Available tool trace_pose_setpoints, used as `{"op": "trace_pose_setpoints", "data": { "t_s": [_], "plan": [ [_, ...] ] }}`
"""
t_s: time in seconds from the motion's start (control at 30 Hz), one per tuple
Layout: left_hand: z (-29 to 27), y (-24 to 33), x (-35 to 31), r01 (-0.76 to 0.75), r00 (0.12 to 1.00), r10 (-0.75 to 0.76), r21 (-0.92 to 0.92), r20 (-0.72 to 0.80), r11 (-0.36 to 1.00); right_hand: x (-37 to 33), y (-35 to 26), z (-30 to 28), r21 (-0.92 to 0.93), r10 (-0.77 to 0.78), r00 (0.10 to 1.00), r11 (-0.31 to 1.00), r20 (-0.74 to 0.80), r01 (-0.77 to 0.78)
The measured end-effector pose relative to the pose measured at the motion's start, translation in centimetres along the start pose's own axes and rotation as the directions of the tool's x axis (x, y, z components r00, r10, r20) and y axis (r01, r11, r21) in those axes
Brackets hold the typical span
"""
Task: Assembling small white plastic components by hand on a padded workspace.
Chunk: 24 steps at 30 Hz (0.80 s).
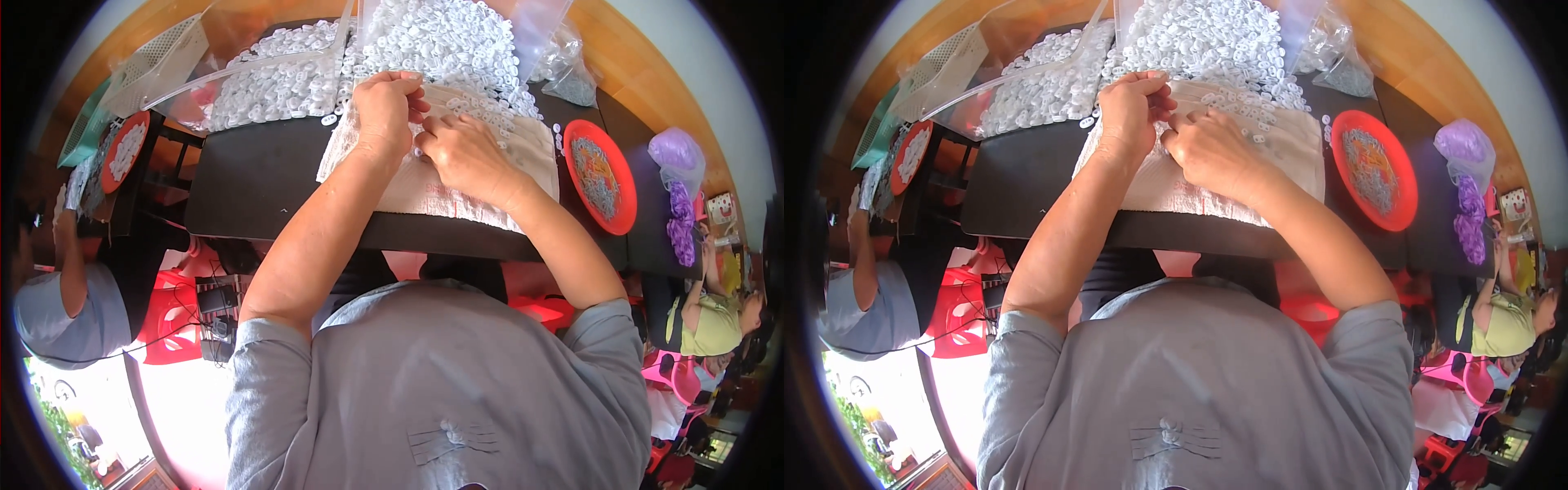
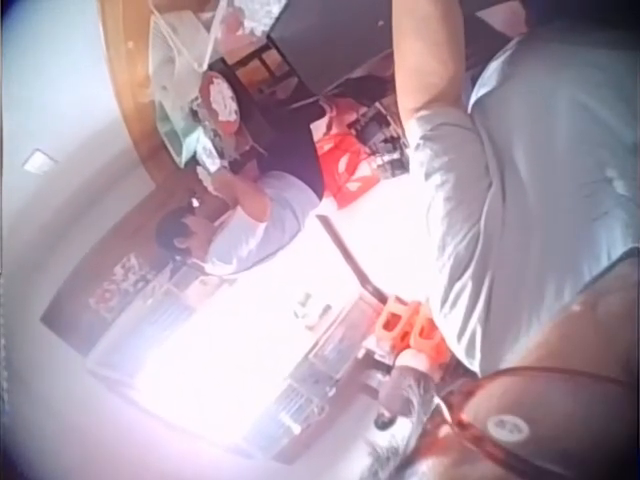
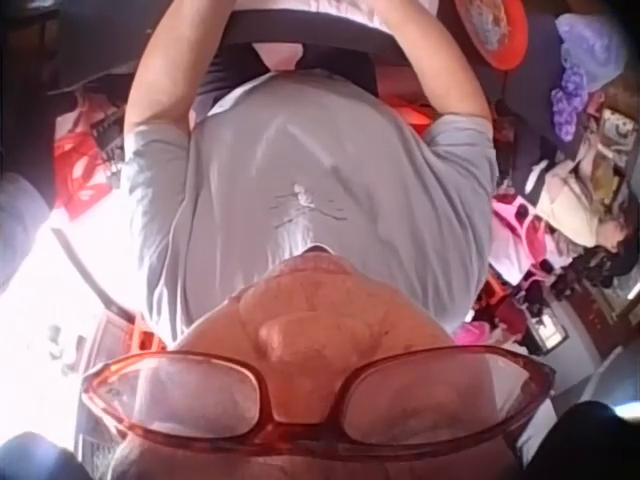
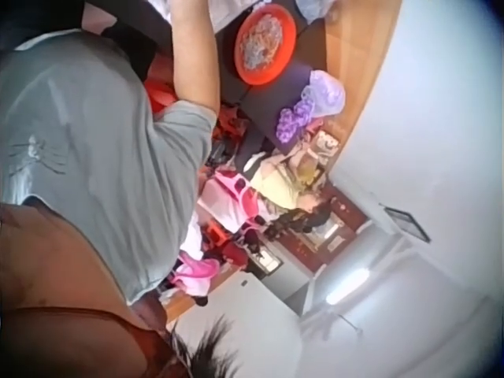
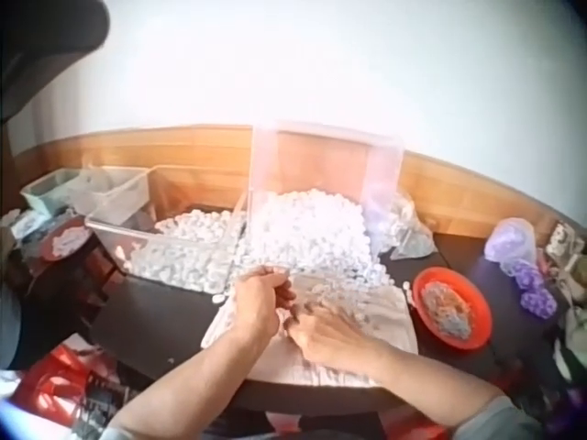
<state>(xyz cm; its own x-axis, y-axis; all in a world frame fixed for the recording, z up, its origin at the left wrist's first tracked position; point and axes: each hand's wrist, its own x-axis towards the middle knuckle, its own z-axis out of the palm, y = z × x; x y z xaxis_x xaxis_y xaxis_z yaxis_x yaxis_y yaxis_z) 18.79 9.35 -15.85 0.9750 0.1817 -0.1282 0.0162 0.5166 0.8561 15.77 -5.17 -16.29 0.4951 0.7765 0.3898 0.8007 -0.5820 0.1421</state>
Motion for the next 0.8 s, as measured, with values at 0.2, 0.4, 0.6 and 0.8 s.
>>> {"op": "trace_pose_setpoints", "data": {
  "t_s": [0.2,0.4,0.6,0.8],
  "plan": [
    [0.0,0.2,-0.5,-0.011,0.999,0.012,-0.014,0.046,1.0,0.0,0.6,-1.4,0.247,0.087,0.996,0.965,0.029,-0.091],
    [1.0,0.2,-1.5,-0.091,0.985,0.086,0.027,0.15,0.995,1.1,4.7,-4.2,0.892,0.641,0.73,0.152,0.239,-0.426],
    [1.3,0.1,-1.9,-0.115,0.978,0.093,0.111,0.186,0.987,0.9,4.3,-3.6,0.913,0.692,0.675,0.057,0.256,-0.405],
    [1.5,0.1,-2.3,-0.144,0.968,0.101,0.18,0.229,0.973,0.5,4.4,-3.1,0.922,0.663,0.699,0.034,0.269,-0.386]
  ]
}}
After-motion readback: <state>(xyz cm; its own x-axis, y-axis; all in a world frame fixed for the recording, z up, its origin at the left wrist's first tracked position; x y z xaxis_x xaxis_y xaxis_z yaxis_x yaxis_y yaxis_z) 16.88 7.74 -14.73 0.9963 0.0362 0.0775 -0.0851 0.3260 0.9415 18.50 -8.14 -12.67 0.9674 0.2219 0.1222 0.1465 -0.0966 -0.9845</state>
